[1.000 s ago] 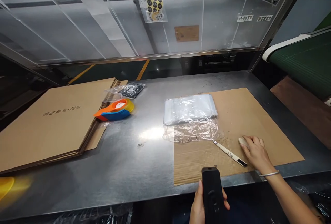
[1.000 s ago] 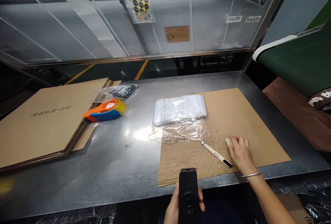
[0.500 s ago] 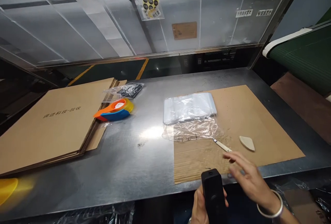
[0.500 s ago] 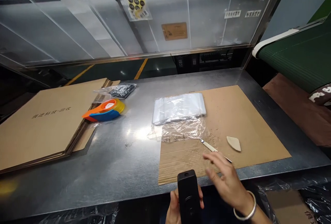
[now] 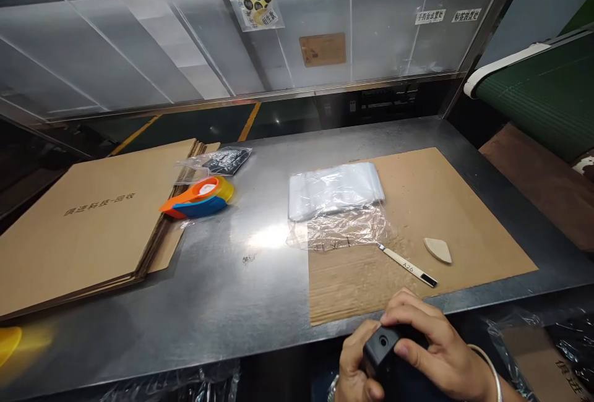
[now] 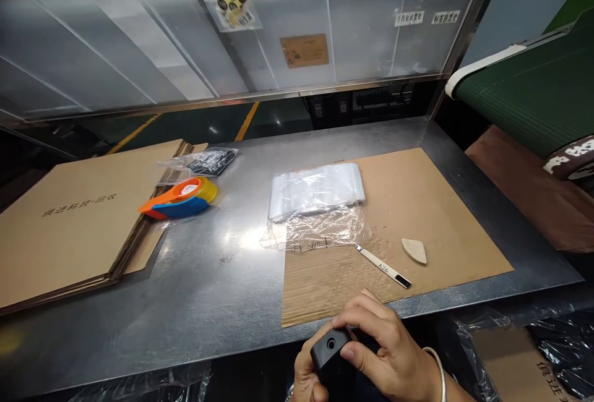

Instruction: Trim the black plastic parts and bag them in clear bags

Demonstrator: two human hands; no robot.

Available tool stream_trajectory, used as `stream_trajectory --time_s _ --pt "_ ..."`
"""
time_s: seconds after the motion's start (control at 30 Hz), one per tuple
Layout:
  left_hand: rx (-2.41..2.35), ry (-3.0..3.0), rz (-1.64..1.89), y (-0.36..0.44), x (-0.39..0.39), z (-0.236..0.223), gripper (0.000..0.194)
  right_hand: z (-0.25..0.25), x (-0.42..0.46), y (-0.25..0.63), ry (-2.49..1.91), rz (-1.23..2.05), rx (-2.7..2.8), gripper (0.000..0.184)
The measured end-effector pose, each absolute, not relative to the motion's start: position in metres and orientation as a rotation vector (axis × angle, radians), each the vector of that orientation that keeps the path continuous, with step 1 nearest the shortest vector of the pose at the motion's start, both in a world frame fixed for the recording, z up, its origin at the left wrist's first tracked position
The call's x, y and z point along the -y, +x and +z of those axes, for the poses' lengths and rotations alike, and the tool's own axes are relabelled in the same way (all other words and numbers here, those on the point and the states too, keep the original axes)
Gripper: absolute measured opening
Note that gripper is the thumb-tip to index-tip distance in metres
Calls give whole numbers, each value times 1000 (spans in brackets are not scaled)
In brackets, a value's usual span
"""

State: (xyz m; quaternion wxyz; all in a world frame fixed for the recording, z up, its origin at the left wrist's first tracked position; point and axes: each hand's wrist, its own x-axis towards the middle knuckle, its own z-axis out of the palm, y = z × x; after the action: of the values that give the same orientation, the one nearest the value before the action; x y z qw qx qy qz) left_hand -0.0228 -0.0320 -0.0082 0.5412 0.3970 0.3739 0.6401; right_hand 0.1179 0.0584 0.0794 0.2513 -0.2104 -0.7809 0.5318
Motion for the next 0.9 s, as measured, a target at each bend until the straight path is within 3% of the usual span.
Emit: stream_trajectory --time_s 0.13,0.27,0.37,0.47,0.7,0.9 --pt "-938 758 1444 -21 36 -5 49 80 -58 120 -450 1077 2387 44" --pt "-1023 552 1404 -13 37 6 49 75 -63 119 -594 919 2500 34" --pt "-983 384 1362 -11 31 14 56 67 -68 116 -850 988 2418 23" --pt "-819 196 1353 -14 19 20 67 57 -69 114 -1041 1152 2308 38" --pt "-746 -234 1333 -22 8 26 54 50 -59 107 -1006 1512 2075 29" --pt "-707 -298 1374 -27 8 29 46 50 -53 105 -1016 1491 2048 27"
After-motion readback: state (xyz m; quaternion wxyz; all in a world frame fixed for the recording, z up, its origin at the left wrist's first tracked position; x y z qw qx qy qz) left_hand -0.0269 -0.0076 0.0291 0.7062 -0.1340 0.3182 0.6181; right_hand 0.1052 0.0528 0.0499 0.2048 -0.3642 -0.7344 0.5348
